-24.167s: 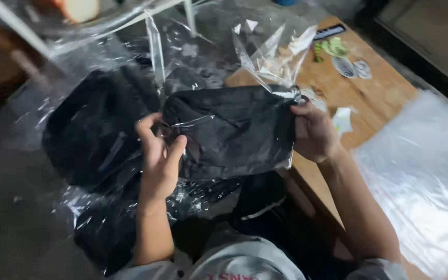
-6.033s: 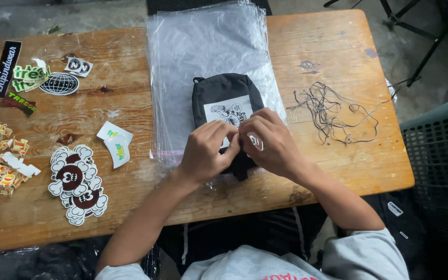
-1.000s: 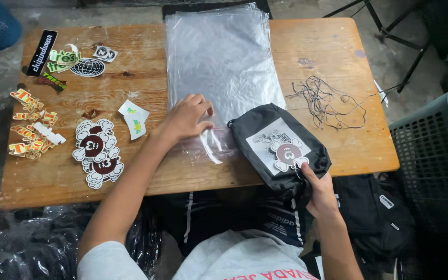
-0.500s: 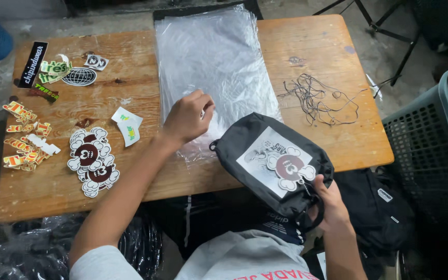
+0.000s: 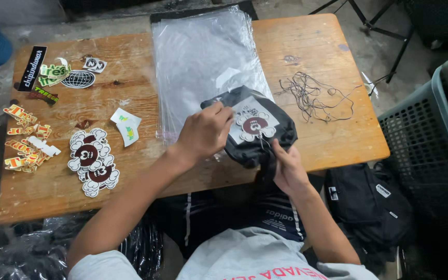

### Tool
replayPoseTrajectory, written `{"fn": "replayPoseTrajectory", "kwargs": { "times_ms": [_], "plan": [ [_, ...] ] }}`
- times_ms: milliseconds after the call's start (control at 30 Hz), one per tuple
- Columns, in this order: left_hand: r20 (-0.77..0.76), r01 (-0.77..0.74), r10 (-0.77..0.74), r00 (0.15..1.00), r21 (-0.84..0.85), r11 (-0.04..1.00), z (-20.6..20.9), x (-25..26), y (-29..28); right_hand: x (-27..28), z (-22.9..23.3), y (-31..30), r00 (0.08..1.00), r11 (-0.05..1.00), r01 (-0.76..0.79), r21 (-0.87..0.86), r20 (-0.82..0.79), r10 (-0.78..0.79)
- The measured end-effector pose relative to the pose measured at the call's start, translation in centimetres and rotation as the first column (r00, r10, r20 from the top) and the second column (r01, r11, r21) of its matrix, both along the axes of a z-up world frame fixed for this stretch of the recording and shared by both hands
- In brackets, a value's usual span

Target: The person places a small black bag into a clear plastic bag, then removes it to attach a sticker and a string tag. They repeat this process for multiple bags, placing the finished items into a pile on the floor.

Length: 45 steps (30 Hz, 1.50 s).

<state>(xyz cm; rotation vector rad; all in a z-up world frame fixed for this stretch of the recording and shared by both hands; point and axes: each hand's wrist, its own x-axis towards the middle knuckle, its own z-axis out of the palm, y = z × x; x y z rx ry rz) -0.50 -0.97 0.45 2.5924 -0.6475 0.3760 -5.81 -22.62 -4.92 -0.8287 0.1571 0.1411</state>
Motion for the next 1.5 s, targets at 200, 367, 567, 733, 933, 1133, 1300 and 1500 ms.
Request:
{"fn": "replayPoseTrajectory", "kwargs": {
  "times_ms": [200, 367, 567, 733, 933, 1133, 1300, 1500],
  "plan": [
    [0.11, 0.018, -0.016, 0.994, -0.019, 1.0, 1.8, -1.0, -0.3, 6.0, -5.4, 1.6, 0.993, 0.991, -0.094, 0.097, 0.078, 0.087],
    [0.18, 0.027, -0.026, 0.983, -0.003, 1.0, 2.1, -1.6, -0.3, 9.4, -3.4, 3.9, 0.987, 0.985, -0.159, 0.071, 0.031, 0.157],
    [0.216, 0.014, -0.014, 0.976, -0.001, 1.0, 2.4, -1.1, 0.5, 10.3, 2.8, 8.4, 0.999, 0.999, -0.028, 0.034, -0.024, 0.029],
    [0.25, -0.082, 0.087, 0.964, -0.032, 0.996, 2.2, -0.4, 2.0, 9.5, -2.5, 8.6, 0.991, 0.996, 0.078, 0.037, -0.108, -0.074],
    [0.243, -0.093, 0.089, 0.966, 0.004, 0.996, 0.0, -0.4, 1.7, 9.4, -1.0, 8.7, 0.978, 0.987, -0.033, 0.158, -0.198, 0.065],
    [0.297, -0.033, 0.011, 0.955, 0.069, 0.997, -2.0, -0.1, 1.4, 11.6, 0.0, 8.7, 0.973, 0.984, -0.046, 0.172, -0.217, 0.083],
    [0.318, -0.151, 0.109, 0.942, 0.112, 0.982, -0.8, -0.6, 1.8, 13.6, -2.1, 9.9, 0.95, 0.976, -0.007, 0.218, -0.303, 0.074],
    [0.257, -0.189, 0.14, 0.956, 0.176, 0.966, -2.6, -1.5, 2.5, 13.5, 0.6, 10.9, 0.985, 0.965, 0.014, 0.261, -0.17, 0.031]
  ]
}}
